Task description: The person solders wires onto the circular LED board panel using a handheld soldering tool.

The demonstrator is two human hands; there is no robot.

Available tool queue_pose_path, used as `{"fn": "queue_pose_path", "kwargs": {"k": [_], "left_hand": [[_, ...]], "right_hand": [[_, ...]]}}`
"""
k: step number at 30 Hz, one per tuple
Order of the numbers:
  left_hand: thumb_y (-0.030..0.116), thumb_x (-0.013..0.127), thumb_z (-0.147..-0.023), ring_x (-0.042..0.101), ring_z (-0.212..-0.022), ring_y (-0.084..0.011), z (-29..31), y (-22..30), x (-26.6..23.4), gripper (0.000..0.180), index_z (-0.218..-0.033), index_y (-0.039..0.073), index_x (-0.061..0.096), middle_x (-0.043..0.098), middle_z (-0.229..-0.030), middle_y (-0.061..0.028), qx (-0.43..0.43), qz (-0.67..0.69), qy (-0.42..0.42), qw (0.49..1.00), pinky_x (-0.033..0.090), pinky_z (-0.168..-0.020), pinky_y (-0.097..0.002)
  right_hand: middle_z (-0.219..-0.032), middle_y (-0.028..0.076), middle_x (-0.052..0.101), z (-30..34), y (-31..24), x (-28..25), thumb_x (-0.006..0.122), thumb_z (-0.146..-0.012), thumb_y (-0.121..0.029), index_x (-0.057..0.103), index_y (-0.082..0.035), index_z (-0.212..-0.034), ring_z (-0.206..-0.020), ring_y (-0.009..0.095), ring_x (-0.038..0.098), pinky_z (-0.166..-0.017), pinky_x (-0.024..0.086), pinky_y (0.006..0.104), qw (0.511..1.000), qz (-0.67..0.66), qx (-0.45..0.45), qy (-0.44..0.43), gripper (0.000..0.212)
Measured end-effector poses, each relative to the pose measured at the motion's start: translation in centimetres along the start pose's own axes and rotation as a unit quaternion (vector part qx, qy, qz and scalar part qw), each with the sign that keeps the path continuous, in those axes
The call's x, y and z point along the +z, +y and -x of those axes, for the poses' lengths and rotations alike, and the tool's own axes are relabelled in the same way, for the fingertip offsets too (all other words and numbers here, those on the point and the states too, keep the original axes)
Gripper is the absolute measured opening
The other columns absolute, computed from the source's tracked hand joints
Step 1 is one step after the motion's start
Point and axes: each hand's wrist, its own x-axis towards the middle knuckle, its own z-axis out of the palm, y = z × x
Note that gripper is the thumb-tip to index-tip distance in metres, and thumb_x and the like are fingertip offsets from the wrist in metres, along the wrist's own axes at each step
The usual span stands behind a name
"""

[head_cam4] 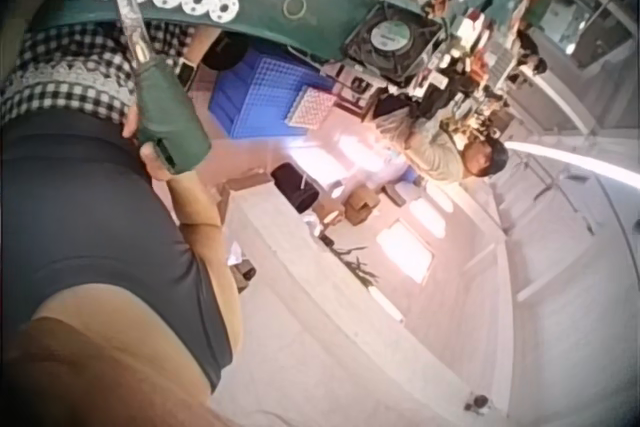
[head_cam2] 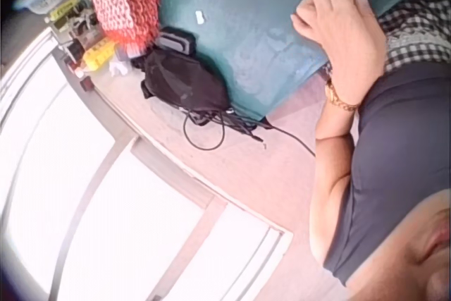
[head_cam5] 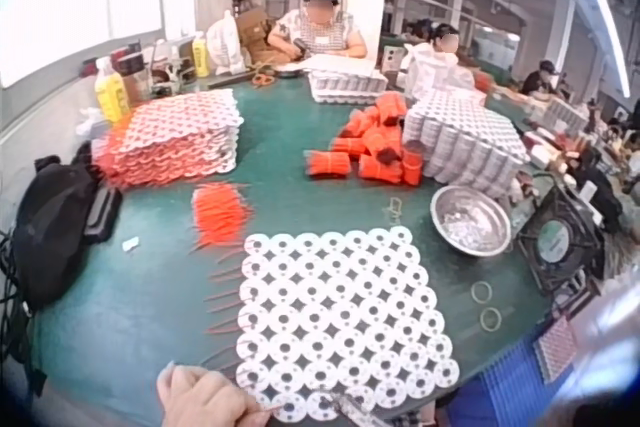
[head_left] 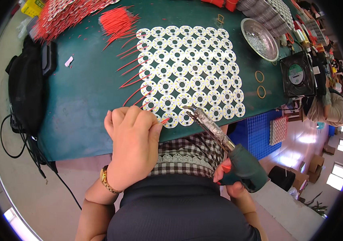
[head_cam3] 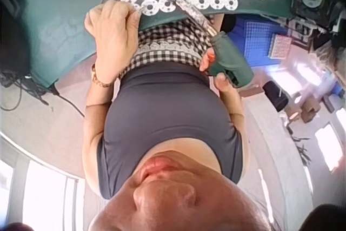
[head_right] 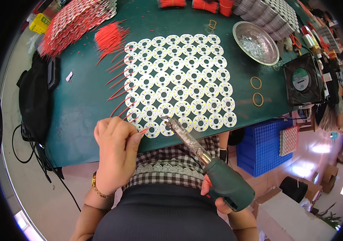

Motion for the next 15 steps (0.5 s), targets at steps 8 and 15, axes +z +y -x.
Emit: {"fn": "queue_pose_path", "kwargs": {"k": [8,15], "left_hand": [[0.006,0.063,-0.082,0.043,-0.084,-0.0266,-0.3,0.0,0.4,0.008,-0.081,0.007,0.056,0.049,-0.079,-0.0058,-0.011,-0.037,-0.011,0.999,0.03,-0.086,-0.039],[0.006,0.061,-0.083,0.042,-0.084,-0.0267,-0.5,0.1,0.4,0.007,-0.08,0.007,0.055,0.047,-0.078,-0.0058,-0.014,-0.042,-0.017,0.999,0.03,-0.085,-0.0389]], "right_hand": [[-0.082,0.009,0.057,-0.1,-0.3,0.2,0.066,-0.081,-0.059,0.051,0.002,-0.122,-0.069,0.018,0.055,-0.059,0.046,0.029,0.998,0.02,-0.045,-0.045,0.075],[-0.089,0.011,0.058,-0.4,0.1,0.5,0.068,-0.083,-0.052,0.051,0.0,-0.121,-0.075,0.019,0.058,-0.058,0.047,0.0274,0.996,0.023,-0.053,-0.062,0.067]]}}
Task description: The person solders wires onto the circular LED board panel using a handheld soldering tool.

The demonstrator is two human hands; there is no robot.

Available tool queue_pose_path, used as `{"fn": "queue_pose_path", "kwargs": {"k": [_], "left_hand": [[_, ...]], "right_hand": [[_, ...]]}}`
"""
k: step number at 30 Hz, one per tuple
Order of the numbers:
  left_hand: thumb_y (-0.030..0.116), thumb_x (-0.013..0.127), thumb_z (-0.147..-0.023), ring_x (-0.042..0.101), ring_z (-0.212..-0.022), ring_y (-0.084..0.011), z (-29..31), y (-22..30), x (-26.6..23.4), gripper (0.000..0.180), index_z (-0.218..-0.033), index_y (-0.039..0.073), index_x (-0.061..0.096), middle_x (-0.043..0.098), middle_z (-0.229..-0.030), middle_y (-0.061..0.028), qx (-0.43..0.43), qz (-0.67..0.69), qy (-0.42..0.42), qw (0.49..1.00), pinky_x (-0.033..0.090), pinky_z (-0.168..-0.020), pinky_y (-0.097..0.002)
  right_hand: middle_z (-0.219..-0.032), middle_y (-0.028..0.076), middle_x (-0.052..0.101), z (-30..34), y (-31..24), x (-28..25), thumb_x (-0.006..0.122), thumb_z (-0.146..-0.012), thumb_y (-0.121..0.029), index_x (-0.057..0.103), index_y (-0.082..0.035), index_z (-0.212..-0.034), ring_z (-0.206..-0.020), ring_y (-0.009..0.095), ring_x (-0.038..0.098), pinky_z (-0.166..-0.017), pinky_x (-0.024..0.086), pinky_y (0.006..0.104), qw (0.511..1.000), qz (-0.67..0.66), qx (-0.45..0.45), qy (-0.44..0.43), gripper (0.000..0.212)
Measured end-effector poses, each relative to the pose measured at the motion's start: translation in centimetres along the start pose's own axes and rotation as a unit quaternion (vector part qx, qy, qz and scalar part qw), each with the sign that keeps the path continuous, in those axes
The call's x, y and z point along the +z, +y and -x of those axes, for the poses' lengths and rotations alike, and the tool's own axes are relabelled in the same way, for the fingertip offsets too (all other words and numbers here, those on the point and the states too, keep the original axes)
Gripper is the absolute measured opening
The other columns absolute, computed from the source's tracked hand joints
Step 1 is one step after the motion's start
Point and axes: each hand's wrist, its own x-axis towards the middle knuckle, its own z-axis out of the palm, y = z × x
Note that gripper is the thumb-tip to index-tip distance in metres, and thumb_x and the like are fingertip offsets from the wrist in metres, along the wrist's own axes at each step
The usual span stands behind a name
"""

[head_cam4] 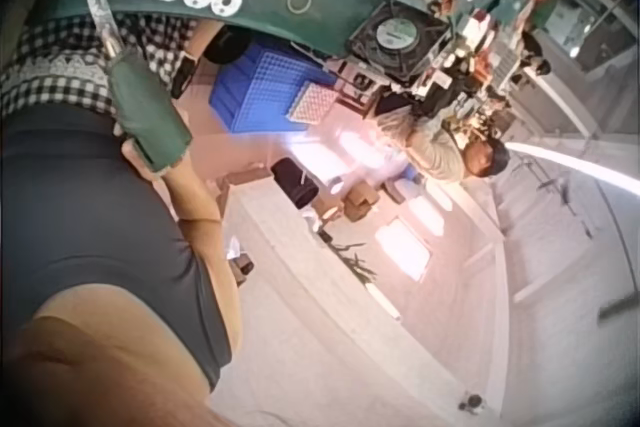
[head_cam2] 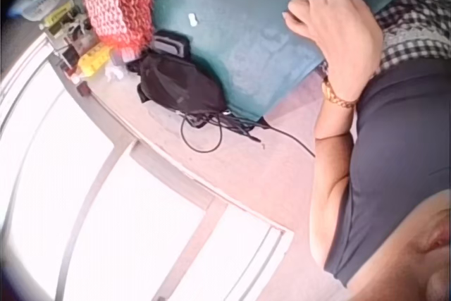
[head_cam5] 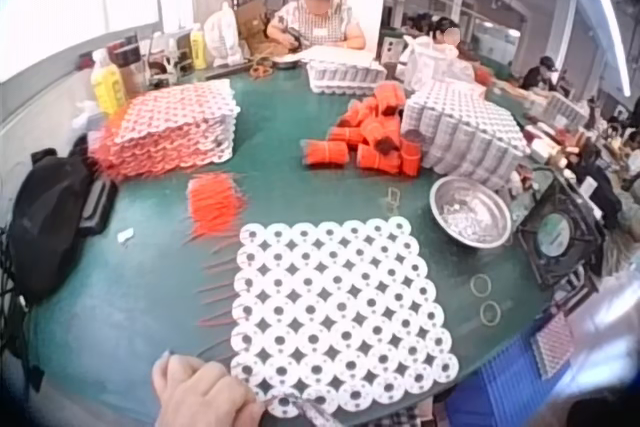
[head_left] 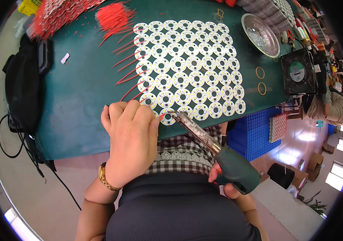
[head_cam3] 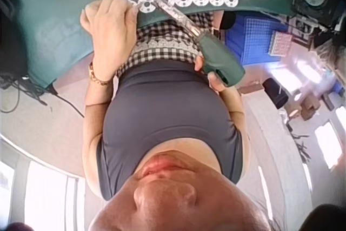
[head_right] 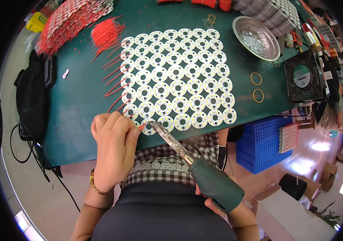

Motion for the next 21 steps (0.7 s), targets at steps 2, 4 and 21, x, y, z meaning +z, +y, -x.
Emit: {"fn": "queue_pose_path", "kwargs": {"k": [2,4,21], "left_hand": [[0.006,0.06,-0.083,0.042,-0.084,-0.0266,-0.1,0.1,0.0,0.006,-0.079,0.007,0.055,0.048,-0.079,-0.0059,0.006,0.004,-0.002,1.0,0.03,-0.085,-0.039],[0.005,0.06,-0.082,0.042,-0.084,-0.0265,-0.1,0.1,-0.1,0.007,-0.079,0.007,0.055,0.048,-0.079,-0.006,0.002,0.002,-0.005,1.0,0.03,-0.085,-0.0388],[0.007,0.06,-0.082,0.045,-0.089,-0.0307,-0.3,0.0,-0.2,0.007,-0.08,0.005,0.054,0.05,-0.082,-0.0079,-0.006,0.001,-0.036,0.999,0.03,-0.091,-0.0568]], "right_hand": [[-0.088,0.011,0.058,-0.1,-0.1,0.1,0.068,-0.084,-0.051,0.052,0.001,-0.12,-0.075,0.019,0.059,-0.058,0.046,0.0274,1.0,-0.001,-0.003,-0.001,0.065],[-0.087,0.01,0.058,-0.2,-0.1,0.2,0.067,-0.085,-0.049,0.052,0.002,-0.118,-0.075,0.019,0.059,-0.058,0.046,0.0274,1.0,-0.001,-0.006,-0.004,0.063],[-0.078,0.007,0.058,-1.3,-1.9,-0.9,0.062,-0.078,-0.033,0.058,0.004,-0.099,-0.066,0.015,0.054,-0.061,0.044,0.0264,0.969,0.241,-0.048,-0.037,0.043]]}}
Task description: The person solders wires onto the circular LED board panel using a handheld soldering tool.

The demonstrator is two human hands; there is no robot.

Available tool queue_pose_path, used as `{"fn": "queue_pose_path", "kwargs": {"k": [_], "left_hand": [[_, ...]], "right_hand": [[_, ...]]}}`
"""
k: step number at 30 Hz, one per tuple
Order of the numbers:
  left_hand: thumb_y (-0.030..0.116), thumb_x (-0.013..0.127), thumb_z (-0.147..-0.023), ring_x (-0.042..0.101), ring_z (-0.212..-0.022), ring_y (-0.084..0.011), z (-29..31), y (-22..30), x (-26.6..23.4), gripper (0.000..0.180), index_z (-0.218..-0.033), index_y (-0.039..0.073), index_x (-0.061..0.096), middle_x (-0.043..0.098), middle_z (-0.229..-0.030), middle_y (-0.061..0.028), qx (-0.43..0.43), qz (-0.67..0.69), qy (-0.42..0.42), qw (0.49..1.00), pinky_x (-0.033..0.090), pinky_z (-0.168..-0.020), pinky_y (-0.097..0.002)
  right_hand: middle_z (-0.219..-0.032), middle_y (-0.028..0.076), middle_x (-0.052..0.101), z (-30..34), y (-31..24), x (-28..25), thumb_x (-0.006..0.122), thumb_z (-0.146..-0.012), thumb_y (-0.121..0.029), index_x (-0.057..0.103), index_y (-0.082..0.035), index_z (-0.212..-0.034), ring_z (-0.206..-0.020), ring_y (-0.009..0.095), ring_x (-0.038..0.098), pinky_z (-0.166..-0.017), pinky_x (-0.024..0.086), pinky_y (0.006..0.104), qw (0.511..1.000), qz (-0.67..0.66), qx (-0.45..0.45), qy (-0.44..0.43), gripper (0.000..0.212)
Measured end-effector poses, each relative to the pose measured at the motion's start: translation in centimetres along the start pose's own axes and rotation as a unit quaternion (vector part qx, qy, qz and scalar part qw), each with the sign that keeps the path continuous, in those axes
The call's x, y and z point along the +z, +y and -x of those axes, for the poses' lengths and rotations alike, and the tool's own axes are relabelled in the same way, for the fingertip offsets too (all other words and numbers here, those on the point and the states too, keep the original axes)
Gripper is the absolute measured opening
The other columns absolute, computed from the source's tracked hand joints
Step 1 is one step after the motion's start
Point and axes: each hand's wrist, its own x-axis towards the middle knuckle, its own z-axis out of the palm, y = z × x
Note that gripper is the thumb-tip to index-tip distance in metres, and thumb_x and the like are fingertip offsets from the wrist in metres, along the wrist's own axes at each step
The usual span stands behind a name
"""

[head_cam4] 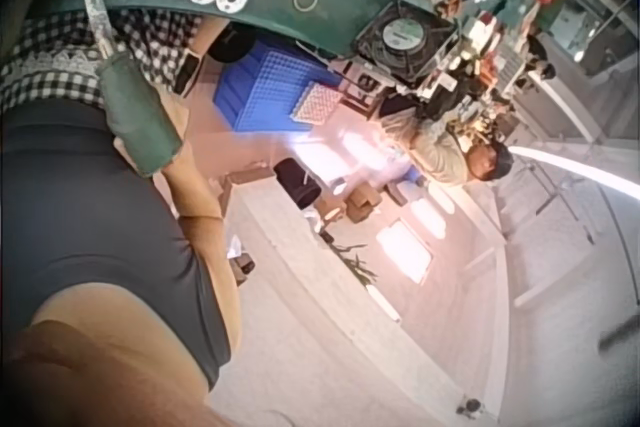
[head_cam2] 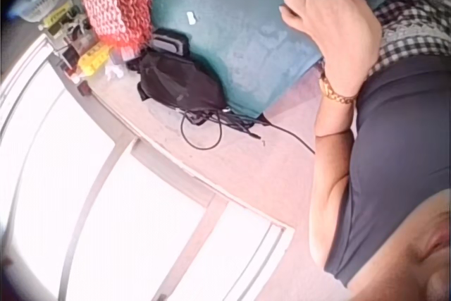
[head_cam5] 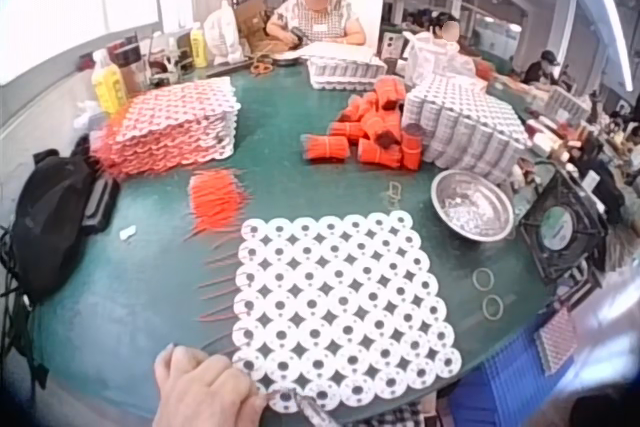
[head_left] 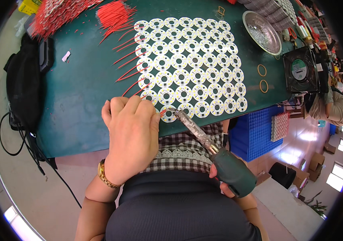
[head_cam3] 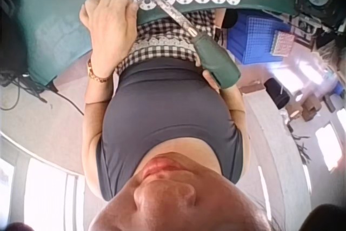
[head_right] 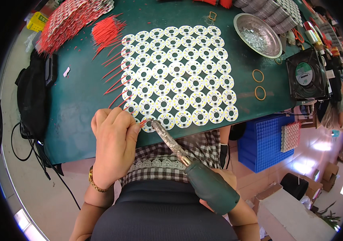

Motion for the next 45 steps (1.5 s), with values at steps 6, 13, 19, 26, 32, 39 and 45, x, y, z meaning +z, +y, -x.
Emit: {"fn": "queue_pose_path", "kwargs": {"k": [6,13,19,26,32,39,45], "left_hand": [[0.006,0.06,-0.082,0.044,-0.082,-0.0261,-0.2,0.1,0.0,0.009,-0.077,0.006,0.054,0.05,-0.076,-0.006,0.024,-0.016,0.024,0.999,0.031,-0.085,-0.0383],[0.007,0.063,-0.081,0.046,-0.085,-0.0286,0.0,-0.3,-0.1,0.01,-0.077,0.007,0.054,0.051,-0.078,-0.0061,0.008,0.013,0.015,1.0,0.031,-0.089,-0.0487],[0.007,0.066,-0.079,0.048,-0.083,-0.0272,0.2,-0.4,0.1,0.01,-0.078,0.008,0.056,0.053,-0.077,-0.005,-0.004,0.039,0.032,0.999,0.032,-0.088,-0.0444],[0.006,0.065,-0.079,0.048,-0.084,-0.0277,0.3,-0.4,0.3,0.01,-0.079,0.007,0.056,0.053,-0.078,-0.0056,0.007,0.018,0.043,0.999,0.032,-0.088,-0.0443],[0.006,0.066,-0.078,0.048,-0.083,-0.0278,0.2,-0.5,0.3,0.011,-0.079,0.007,0.055,0.053,-0.077,-0.0064,0.013,0.012,0.049,0.999,0.033,-0.087,-0.0452],[0.005,0.062,-0.081,0.045,-0.082,-0.0258,0.3,-0.4,0.3,0.007,-0.079,0.007,0.056,0.052,-0.076,-0.0055,0.017,0.004,0.051,0.999,0.032,-0.083,-0.0381],[0.006,0.062,-0.081,0.045,-0.081,-0.026,0.2,-0.4,0.2,0.007,-0.078,0.007,0.056,0.051,-0.075,-0.0053,0.024,0.009,0.061,0.998,0.032,-0.082,-0.0383]], "right_hand": [[-0.085,0.005,0.066,1.4,0.3,0.8,0.067,-0.076,-0.043,0.063,-0.005,-0.106,-0.073,0.023,0.065,-0.066,0.051,0.0322,0.992,-0.084,0.062,0.063,0.048],[-0.081,0.003,0.066,0.8,0.1,0.8,0.065,-0.08,-0.045,0.064,-0.006,-0.104,-0.073,0.021,0.065,-0.067,0.051,0.0299,0.994,-0.085,0.043,0.051,0.046],[-0.091,0.008,0.059,1.4,2.6,0.7,0.072,-0.078,-0.029,0.052,0.0,-0.119,-0.076,0.015,0.056,-0.064,0.046,0.0259,0.993,-0.103,-0.057,0.005,0.054],[-0.08,0.006,0.059,0.2,1.0,0.3,0.066,-0.073,-0.029,0.058,0.006,-0.107,-0.066,0.014,0.054,-0.06,0.045,0.024,1.0,-0.013,-0.011,0.009,0.049],[-0.079,0.006,0.058,0.5,1.3,0.6,0.06,-0.077,-0.036,0.057,0.005,-0.104,-0.066,0.014,0.054,-0.058,0.043,0.0263,0.998,0.046,-0.036,-0.01,0.05],[-0.084,0.007,0.062,1.1,1.1,1.3,0.069,-0.075,-0.043,0.06,-0.001,-0.103,-0.07,0.026,0.06,-0.065,0.049,0.0325,0.987,-0.142,0.078,0.023,0.052],[-0.082,0.01,0.055,1.4,1.8,1.4,0.069,-0.075,-0.063,0.047,-0.004,-0.115,-0.069,0.02,0.058,-0.057,0.048,0.0304,0.969,-0.215,0.038,0.113,0.075]]}}
